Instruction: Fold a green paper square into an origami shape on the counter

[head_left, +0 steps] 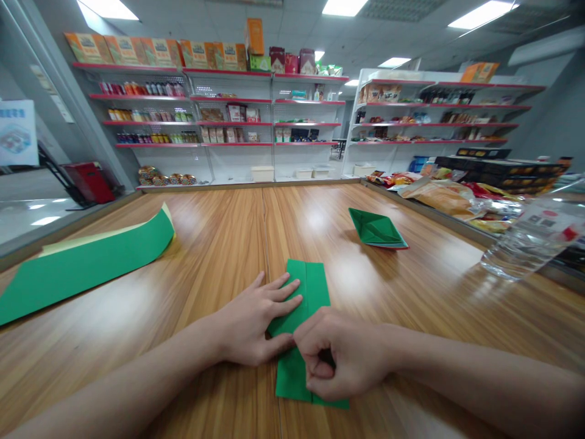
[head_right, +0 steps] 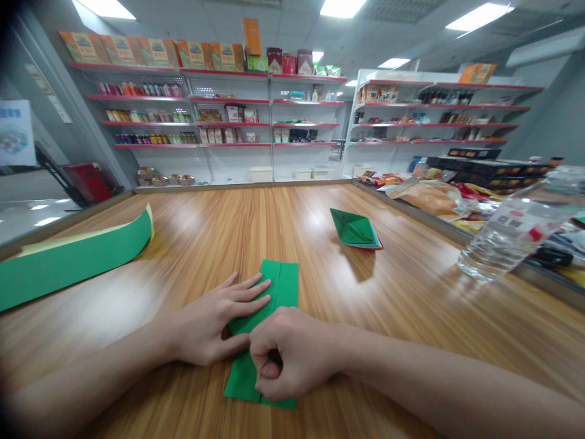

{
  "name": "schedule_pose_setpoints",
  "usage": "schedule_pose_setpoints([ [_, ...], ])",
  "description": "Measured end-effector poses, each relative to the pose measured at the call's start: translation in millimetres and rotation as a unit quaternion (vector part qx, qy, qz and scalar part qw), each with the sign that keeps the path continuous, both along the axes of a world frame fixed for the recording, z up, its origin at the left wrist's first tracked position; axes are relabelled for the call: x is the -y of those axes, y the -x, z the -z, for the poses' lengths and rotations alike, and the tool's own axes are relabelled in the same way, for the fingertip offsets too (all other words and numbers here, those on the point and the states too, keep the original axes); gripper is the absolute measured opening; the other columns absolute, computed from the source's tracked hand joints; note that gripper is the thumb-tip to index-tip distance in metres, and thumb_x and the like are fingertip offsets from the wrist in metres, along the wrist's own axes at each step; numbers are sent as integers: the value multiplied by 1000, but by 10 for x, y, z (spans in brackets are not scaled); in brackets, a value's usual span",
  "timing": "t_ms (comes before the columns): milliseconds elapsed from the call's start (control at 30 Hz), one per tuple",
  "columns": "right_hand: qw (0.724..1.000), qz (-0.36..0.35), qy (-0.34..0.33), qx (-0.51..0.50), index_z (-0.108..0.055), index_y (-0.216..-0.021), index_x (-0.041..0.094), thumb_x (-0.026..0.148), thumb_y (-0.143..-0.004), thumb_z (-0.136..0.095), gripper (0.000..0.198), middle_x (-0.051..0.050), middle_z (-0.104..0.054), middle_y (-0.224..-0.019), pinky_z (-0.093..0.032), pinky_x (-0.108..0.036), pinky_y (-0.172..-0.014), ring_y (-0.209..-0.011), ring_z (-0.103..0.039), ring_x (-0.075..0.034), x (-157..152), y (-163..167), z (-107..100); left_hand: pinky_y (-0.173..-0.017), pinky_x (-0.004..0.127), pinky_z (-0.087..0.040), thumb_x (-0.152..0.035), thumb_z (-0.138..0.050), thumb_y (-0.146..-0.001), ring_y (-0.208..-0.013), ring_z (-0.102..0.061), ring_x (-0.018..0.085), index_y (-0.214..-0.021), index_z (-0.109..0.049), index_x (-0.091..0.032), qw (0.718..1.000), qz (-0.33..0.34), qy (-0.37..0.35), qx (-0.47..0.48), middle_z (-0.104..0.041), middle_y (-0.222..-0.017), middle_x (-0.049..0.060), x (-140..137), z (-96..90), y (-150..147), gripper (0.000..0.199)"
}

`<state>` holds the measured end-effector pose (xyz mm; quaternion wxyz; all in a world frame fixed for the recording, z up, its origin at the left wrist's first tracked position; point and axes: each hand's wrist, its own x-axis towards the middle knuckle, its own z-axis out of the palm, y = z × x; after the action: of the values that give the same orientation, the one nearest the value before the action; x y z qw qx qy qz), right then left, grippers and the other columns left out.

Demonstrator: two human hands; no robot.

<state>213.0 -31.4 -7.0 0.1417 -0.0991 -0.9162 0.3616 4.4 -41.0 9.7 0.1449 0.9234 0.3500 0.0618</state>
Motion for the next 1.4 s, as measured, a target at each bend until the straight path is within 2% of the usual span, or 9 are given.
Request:
schedule_pose_setpoints([
  [167,997,11,-16,69,-45,-56,17,12,-64,-58,16,7,-45,-53,-33,-17,-50,-50,-41,-6,-33,-15,-54,-105,68,-13,-44,-56,-80,-138,-17,37,-140,-36,-19,1000,9,-2,-5,-26,-149,16,-1,-6,-3,69],
  [400,993,31,-22,111,-47,-57,17,14,-64,-58,14,8,-46,-52,-31,-17,-48,-48,-39,-5,-25,-32,-90,-105,68,-10,-51,-61,-76,-137,-16,39,-141,-36,-20,999,47,24,15,-23,-149,17,-21,-16,5,76],
  [500,992,47,-20,113,-48,-56,17,12,-61,-58,12,8,-45,-51,-29,-17,-47,-47,-39,-5,-27,-23,-104,-106,68,-9,-47,-65,-74,-137,-16,39,-139,-39,-23,997,58,38,33,-23,-150,14,-14,-21,6,74],
  [600,989,94,-18,109,-48,-55,16,10,-59,-57,12,8,-46,-51,-27,-17,-45,-47,-38,-5,-86,-30,-122,-106,68,-10,-45,-66,-74,-137,-16,40,-134,-47,-26,996,62,43,42,-21,-151,10,-9,-18,6,65],
  [767,982,144,7,123,-45,-52,16,9,-57,-57,15,8,-42,-48,-26,-17,-43,-47,-37,-5,-199,-61,-157,-109,61,-16,-47,-66,-74,-137,-18,39,-132,-49,-22,994,84,38,61,-27,-150,12,-3,-20,-7,66],
  [967,975,158,36,152,-44,-54,17,12,-57,-58,15,9,-40,-48,-25,-17,-41,-47,-35,-6,-250,-109,-182,-111,58,-16,-48,-66,-73,-136,-21,39,-133,-48,-19,991,115,49,54,-42,-142,15,35,-66,-60,69],
  [1167,968,159,68,179,-45,-54,17,11,-58,-58,14,9,-39,-47,-25,-18,-40,-47,-34,-6,-307,-155,-229,-110,57,-19,-47,-67,-72,-135,-25,39,-136,-44,-19,985,140,48,92,-40,-143,15,56,-35,-67,74],
  [1400,963,174,105,176,-43,-53,16,13,-57,-63,21,9,-35,-46,-23,-17,-39,-46,-31,-5,-369,-150,-267,-113,51,-17,-45,-69,-71,-136,-24,37,-132,-49,-15,987,140,41,72,-33,-147,18,55,-59,-78,71],
])
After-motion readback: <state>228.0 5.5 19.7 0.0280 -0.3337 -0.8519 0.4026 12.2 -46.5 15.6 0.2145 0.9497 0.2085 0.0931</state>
